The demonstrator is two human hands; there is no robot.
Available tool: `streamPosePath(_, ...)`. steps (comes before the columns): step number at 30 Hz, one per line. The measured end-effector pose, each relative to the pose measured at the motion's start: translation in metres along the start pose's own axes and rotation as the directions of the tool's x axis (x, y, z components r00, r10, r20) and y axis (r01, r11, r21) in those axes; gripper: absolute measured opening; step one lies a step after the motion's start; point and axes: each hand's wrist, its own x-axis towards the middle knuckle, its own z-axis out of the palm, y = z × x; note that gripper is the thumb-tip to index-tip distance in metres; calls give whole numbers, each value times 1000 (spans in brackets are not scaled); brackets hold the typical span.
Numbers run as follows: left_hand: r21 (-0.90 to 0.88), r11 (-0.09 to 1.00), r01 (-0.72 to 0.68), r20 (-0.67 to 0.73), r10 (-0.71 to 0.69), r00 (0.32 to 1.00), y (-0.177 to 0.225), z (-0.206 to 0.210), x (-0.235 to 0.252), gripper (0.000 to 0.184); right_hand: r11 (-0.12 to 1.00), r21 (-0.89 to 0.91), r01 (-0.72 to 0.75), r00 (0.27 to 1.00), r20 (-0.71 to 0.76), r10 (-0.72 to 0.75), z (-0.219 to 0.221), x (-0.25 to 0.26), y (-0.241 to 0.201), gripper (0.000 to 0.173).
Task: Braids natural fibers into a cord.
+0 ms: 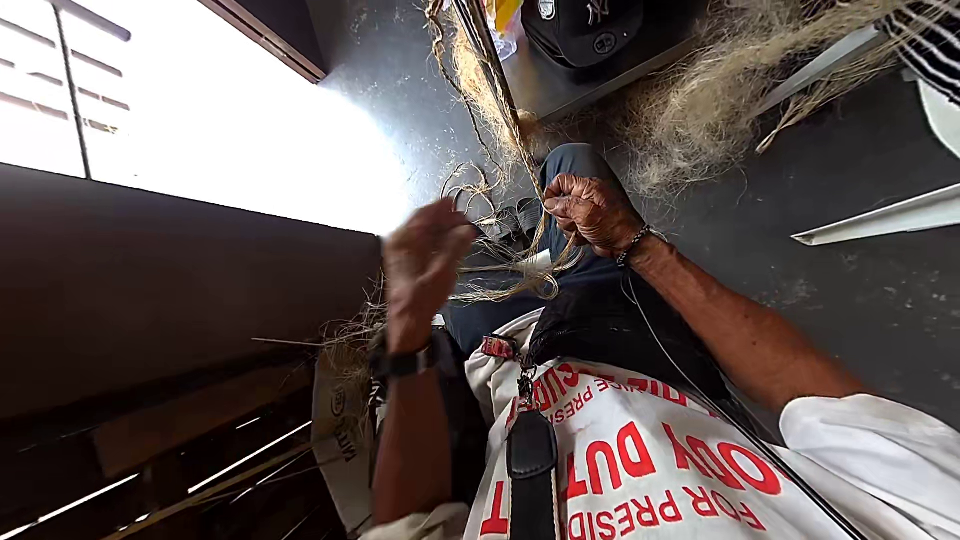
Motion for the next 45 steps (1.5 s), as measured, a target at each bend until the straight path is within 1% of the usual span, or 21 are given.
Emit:
streamPosePath(2,-94,991,97,185,-78,980,-3,44,22,45,999,-19,27,1000,0,-27,2,0,-2,10)
streamPosePath(3,-166,978,126,225,-87,970,-4,61,28,39,998,-41,48,999,-2,-48,2,-1,-3,10)
streamPosePath(5,-328,931,161,223,-90,971,-6,85,33,18,990,-110,94,996,4,-94,0,-1,-4,11)
streamPosePath(6,-363,914,179,216,-104,971,-8,91,34,11,982,-146,117,993,11,-116,-1,-1,-4,11)
streamPosePath(10,-327,913,243,179,-192,965,-13,95,34,13,968,-201,150,989,16,-150,-1,-3,-3,8)
streamPosePath(12,-323,910,262,202,-204,958,-14,95,35,13,967,-193,167,986,11,-168,1,-2,-2,9)
streamPosePath(15,-442,842,310,281,-199,939,-18,96,36,24,957,-222,186,982,12,-188,-1,-3,-1,10)
streamPosePath(17,-510,797,323,313,-178,933,-21,97,35,21,955,-228,188,981,4,-193,-2,-3,-1,10)
streamPosePath(18,-509,801,314,309,-171,936,-21,98,34,16,958,-218,184,982,4,-188,-1,-3,0,10)
streamPosePath(21,-405,878,254,297,-136,945,-22,98,32,17,972,-163,169,985,6,-170,0,-3,2,10)
streamPosePath(22,-331,921,207,296,-107,949,-23,93,30,20,977,-141,161,987,11,-161,-1,-4,1,10)
streamPosePath(24,-80,995,58,297,-32,954,-20,77,29,24,982,-106,159,987,22,-157,-1,-4,1,9)
streamPosePath(26,96,994,-47,286,18,958,-24,57,31,23,983,-102,150,989,32,-148,2,-4,-2,9)
streamPosePath(28,173,981,-92,277,42,960,-37,38,34,22,979,-149,139,990,50,-133,8,-3,-5,8)
streamPosePath(30,269,959,-90,282,11,959,-46,20,34,23,969,-205,136,990,64,-126,13,-1,-7,9)
streamPosePath(33,365,929,-68,209,-11,978,-47,-2,27,24,963,-224,149,988,66,-137,9,-1,-5,10)
streamPosePath(36,300,953,-33,183,-23,983,-40,9,35,35,966,-216,143,989,64,-132,3,-1,-1,10)
streamPosePath(38,206,979,-4,251,-49,967,-26,30,40,37,959,-235,155,987,67,-143,4,0,-1,11)
streamPosePath(39,130,991,9,285,-46,958,-20,42,39,35,956,-247,158,987,72,-144,6,0,-2,12)
streamPosePath(42,-139,985,101,322,-52,945,-11,71,37,14,944,-282,172,985,75,-158,4,0,-1,14)
streamPosePath(45,-240,962,133,277,-64,959,-17,79,38,11,946,-267,184,983,65,-173,-2,-1,2,13)
